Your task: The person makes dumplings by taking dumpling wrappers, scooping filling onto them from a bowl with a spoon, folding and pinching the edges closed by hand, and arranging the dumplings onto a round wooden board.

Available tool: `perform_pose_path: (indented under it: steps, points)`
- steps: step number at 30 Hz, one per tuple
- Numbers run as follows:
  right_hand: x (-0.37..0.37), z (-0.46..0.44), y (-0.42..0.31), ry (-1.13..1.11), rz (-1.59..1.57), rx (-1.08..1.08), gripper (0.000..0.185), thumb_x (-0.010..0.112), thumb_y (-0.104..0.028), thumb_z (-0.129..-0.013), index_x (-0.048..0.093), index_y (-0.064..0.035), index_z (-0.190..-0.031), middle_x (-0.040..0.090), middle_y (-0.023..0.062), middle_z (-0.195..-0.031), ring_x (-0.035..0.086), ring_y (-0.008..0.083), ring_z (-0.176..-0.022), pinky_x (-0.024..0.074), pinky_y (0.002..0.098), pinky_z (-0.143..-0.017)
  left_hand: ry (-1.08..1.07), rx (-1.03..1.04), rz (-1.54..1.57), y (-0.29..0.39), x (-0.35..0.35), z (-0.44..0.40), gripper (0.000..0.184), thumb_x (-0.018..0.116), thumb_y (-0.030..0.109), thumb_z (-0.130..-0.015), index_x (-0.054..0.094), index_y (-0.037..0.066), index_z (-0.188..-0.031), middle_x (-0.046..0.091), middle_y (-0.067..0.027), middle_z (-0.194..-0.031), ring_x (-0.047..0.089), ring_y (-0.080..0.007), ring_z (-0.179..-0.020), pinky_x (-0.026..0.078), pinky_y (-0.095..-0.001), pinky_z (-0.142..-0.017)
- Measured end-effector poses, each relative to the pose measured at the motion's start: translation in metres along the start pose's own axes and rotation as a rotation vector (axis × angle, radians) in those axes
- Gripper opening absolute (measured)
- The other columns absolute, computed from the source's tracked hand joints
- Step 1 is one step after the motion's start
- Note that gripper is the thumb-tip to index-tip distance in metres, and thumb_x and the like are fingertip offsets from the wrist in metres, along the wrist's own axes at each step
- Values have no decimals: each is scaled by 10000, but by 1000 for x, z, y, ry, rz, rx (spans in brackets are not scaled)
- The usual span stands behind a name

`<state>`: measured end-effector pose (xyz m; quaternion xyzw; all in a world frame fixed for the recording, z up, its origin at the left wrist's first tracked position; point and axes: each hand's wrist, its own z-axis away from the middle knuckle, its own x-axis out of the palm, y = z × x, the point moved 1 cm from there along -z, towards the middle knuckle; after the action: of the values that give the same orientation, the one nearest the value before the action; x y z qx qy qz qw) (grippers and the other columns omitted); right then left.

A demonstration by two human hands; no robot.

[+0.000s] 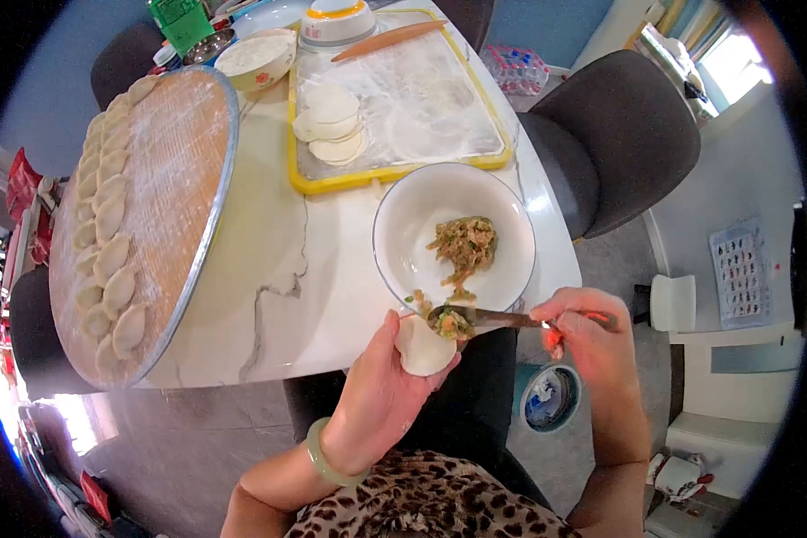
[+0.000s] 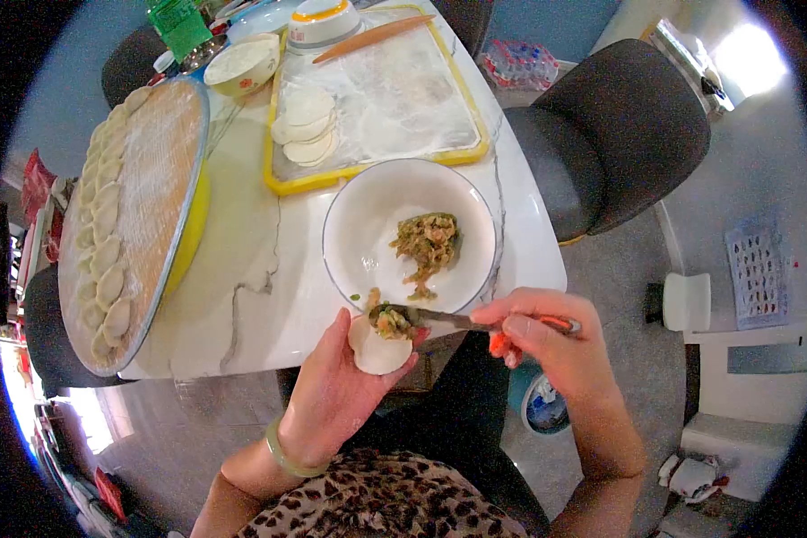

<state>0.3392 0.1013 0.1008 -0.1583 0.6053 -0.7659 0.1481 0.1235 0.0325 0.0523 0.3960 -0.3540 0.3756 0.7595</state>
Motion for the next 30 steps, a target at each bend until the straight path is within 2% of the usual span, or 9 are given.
perform_pose_path:
  steps: [3,6,10,14,17,21,24,26,30]
  points:
    - [11,13,3,-54,154,11,208,540,-46,-877,677,21,-1018,642,61,-803,572,104,-679,457,232,-601,-34,29,29,-5,-5,-6,473,220,352,-1032,348,50,-1372,480,-120,-1339,505,-273,-1199,420,-396,-985]
    - [25,20,19,-167,629,-438,260,595,-65,-855,659,-56,-1107,615,88,-801,602,192,-735,481,287,-636,-67,46,35,-7,-8,-10,479,208,356,-1033,356,41,-1362,494,-128,-1322,510,-274,-1191,426,-398,-976]
    - [32,29,45,-150,796,-705,312,631,-83,-813,647,-72,-1124,611,62,-835,605,223,-734,493,320,-644,-64,33,83,-10,-10,-11,497,186,361,-1033,367,18,-1345,499,-168,-1302,504,-294,-1197,432,-404,-970]
    - [42,38,51,-246,1071,-722,335,665,-94,-760,668,-104,-1094,589,33,-796,601,215,-723,469,315,-606,-164,45,99,-12,-12,-8,505,202,368,-1032,400,-5,-1308,506,-163,-1279,506,-260,-1190,414,-381,-1005]
    - [41,39,56,-187,1143,-868,292,659,-100,-775,684,-112,-1066,601,31,-800,602,209,-721,471,320,-611,-81,35,118,-11,-9,-5,513,187,367,-1032,404,-21,-1290,487,-215,-1298,488,-319,-1212,435,-412,-970]
    - [26,40,9,-210,941,-797,261,646,-91,-798,696,-123,-1052,615,44,-817,603,201,-720,477,301,-614,-38,62,62,-7,-12,-4,514,178,371,-1032,409,-14,-1283,511,-209,-1272,520,-309,-1181,474,-399,-941]
    - [20,23,-11,-13,811,-750,250,617,-56,-828,688,-95,-1064,622,67,-835,602,184,-722,472,271,-614,-19,49,5,-2,-12,-5,501,191,365,-1033,417,-13,-1271,528,-192,-1250,538,-298,-1161,468,-391,-944]
    - [21,-2,-16,-50,671,-460,242,582,-22,-852,673,-51,-1074,624,90,-843,601,171,-742,469,267,-648,-20,38,-37,2,-12,-4,484,209,357,-1034,425,-13,-1259,531,-178,-1243,541,-290,-1157,449,-386,-958]
    - [18,-30,-4,-137,620,-401,235,568,-17,-868,661,-28,-1084,627,96,-849,603,166,-768,467,264,-678,8,42,-77,10,-11,-2,463,214,351,-1036,428,-4,-1242,532,-179,-1246,558,-290,-1137,462,-381,-940]
